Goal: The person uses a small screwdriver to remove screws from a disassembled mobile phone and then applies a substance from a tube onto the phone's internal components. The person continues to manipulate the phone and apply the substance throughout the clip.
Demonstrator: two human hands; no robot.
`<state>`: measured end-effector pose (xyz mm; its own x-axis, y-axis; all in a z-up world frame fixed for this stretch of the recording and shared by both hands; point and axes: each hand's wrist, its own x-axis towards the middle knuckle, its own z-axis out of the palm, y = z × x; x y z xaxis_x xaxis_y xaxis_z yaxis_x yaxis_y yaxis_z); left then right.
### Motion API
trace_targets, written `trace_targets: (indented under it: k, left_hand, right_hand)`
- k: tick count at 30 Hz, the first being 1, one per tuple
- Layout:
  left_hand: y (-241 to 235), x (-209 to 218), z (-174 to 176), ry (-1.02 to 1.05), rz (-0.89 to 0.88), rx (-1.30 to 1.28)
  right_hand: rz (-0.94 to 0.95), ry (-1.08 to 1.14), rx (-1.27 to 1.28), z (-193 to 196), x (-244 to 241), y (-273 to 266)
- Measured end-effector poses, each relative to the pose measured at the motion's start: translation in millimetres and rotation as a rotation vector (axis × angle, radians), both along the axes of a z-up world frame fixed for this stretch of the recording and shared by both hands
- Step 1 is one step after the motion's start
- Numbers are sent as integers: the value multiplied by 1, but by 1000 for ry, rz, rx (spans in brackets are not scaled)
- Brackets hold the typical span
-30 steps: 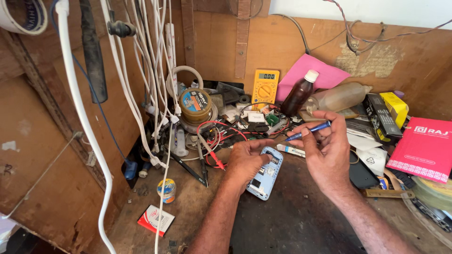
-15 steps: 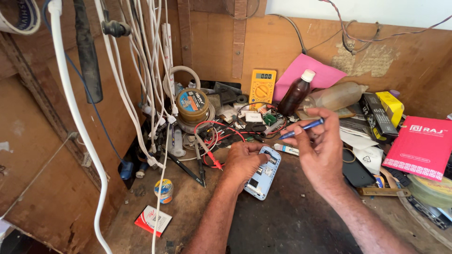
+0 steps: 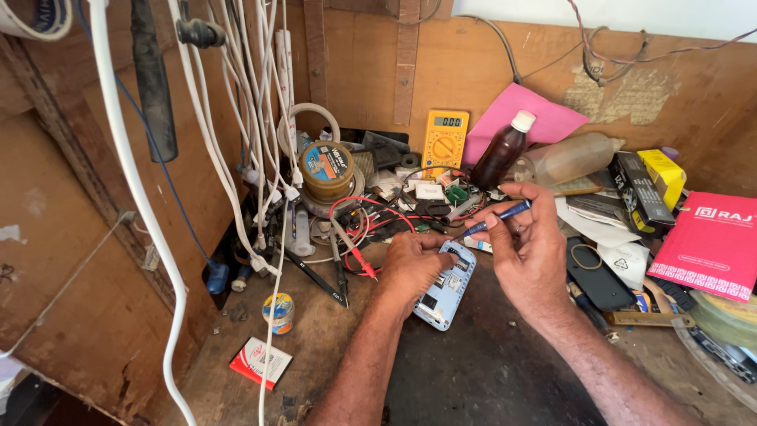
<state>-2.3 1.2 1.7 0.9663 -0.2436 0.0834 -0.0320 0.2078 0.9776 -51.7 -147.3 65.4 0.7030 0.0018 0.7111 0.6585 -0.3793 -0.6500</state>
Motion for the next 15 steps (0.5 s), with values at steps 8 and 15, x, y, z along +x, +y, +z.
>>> trace_targets:
  k: [8,15]
  left_hand:
    - [-1,2,-1,-7,2,9]
    - [-1,1,0,-2,6,27]
  right_hand:
    - [0,-1,-3,-1,-1,-2]
    - [2,-2,-6,-1,-3,-1]
